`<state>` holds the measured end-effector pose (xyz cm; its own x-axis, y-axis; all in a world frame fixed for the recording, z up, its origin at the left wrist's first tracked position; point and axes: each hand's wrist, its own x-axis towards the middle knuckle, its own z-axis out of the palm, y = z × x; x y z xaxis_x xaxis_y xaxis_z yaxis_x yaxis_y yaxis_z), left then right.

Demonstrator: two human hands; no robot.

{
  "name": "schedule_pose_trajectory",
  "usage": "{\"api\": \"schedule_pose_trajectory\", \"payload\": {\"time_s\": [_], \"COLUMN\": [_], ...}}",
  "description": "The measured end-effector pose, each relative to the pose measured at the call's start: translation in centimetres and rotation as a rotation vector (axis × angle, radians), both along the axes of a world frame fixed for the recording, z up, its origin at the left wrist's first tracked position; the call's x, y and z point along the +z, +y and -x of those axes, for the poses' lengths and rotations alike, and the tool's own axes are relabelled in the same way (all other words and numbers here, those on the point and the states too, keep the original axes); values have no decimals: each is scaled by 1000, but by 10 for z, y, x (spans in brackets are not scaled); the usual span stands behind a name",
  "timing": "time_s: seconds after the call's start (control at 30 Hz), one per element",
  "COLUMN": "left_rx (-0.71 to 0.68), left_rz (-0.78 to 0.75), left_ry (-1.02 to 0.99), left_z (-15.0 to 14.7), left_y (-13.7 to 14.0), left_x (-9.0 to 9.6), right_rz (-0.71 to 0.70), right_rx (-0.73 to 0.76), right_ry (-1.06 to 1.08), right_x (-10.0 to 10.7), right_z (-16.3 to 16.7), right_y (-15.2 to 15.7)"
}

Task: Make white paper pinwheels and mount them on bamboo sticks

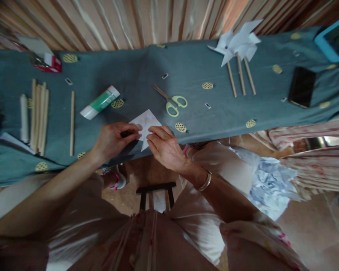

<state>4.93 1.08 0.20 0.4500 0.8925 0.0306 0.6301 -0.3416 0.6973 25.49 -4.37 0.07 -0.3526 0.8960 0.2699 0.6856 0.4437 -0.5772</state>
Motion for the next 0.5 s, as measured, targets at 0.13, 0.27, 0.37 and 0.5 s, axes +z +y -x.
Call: {"api": "schedule_pose_trajectory", "payload": {"time_s": [0.13,0.27,0.37,0.5], "left_rx": [2,1,1,-12], "left_rz": [37,60,64,70], "left_ry": [4,11,16,46], "left_z": [-1,-1,-2,-2], "left_y": [0,0,0,0], "left_x": [3,5,6,7], "right_rz": [-7,-26,-20,-5], "right_rx": [6,2,4,5], "right_ry": [1,-16,-20,-8], "right_x": [-1,-2,-2,-2], "right_z": [0,0,0,-1], "right_y": [0,1,1,1]}}
